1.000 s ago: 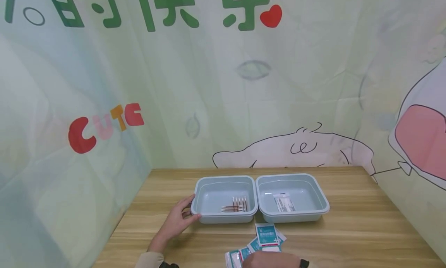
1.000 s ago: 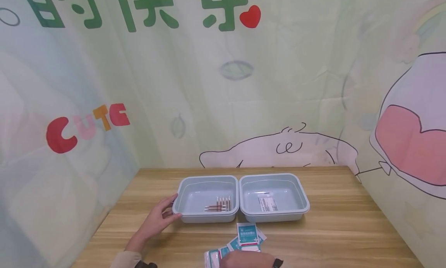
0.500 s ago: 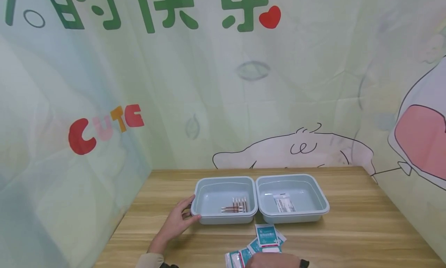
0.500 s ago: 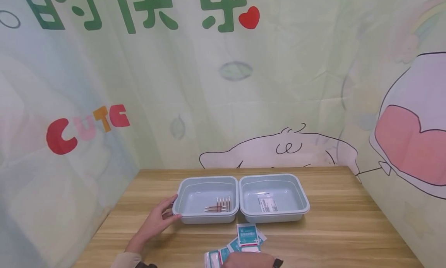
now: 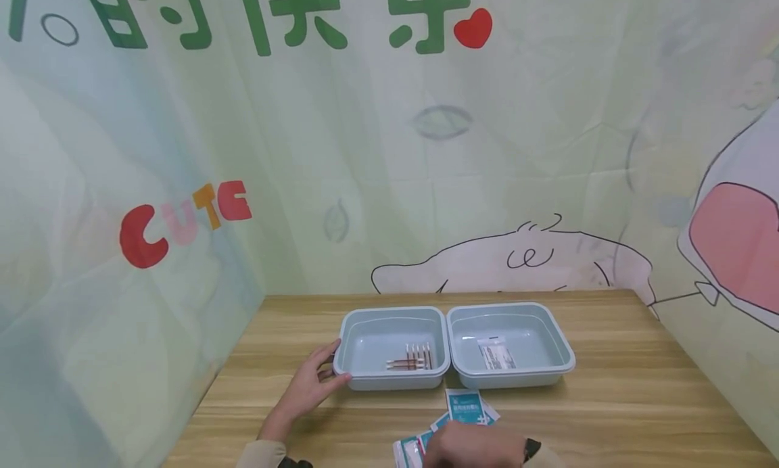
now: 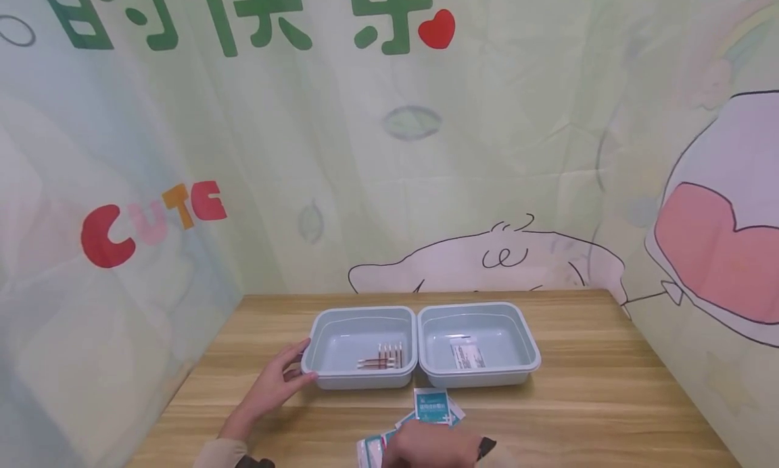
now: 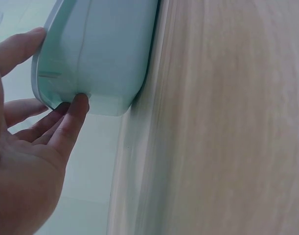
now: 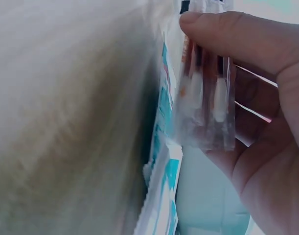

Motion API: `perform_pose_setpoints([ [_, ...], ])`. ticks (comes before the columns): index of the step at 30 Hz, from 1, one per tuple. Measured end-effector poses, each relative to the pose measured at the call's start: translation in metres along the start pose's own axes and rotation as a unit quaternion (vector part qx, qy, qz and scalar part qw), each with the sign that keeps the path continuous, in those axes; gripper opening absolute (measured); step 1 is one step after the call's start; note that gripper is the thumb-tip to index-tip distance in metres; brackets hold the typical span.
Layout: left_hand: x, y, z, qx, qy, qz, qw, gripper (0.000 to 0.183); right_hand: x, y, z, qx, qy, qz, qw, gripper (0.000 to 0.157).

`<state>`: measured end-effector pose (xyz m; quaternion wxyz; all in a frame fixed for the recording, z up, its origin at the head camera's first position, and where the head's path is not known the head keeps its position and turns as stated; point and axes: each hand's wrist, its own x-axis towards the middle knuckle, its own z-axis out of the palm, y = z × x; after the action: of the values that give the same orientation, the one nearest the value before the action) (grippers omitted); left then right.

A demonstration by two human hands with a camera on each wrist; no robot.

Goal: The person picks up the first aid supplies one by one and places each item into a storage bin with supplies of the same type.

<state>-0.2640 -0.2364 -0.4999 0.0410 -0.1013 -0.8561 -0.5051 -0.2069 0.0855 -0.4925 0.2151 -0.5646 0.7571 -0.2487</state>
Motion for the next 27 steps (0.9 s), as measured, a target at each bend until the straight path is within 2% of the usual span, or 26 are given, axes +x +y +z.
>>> perform_pose_setpoints([
  [4,0.0,0.0,0.0,-0.005,-0.005,0.014,0.9999,0.072,0.002,0.004,-0.004,-0.019,0.013,-0.025,0.999,0.018],
  [11,0.0,-0.003,0.0,0.002,-0.005,0.019,0.9998,0.072,0.004,0.004,-0.009,-0.041,0.03,-0.016,0.999,0.018],
  [20,-0.001,-0.004,0.0,0.005,-0.005,0.018,0.9998,0.073,0.009,0.003,-0.016,-0.095,0.117,-0.024,0.988,0.013],
  [27,-0.001,-0.004,0.0,-0.007,0.002,0.019,0.9998,0.071,0.014,0.007,-0.024,-0.108,0.201,-0.031,0.973,0.013],
])
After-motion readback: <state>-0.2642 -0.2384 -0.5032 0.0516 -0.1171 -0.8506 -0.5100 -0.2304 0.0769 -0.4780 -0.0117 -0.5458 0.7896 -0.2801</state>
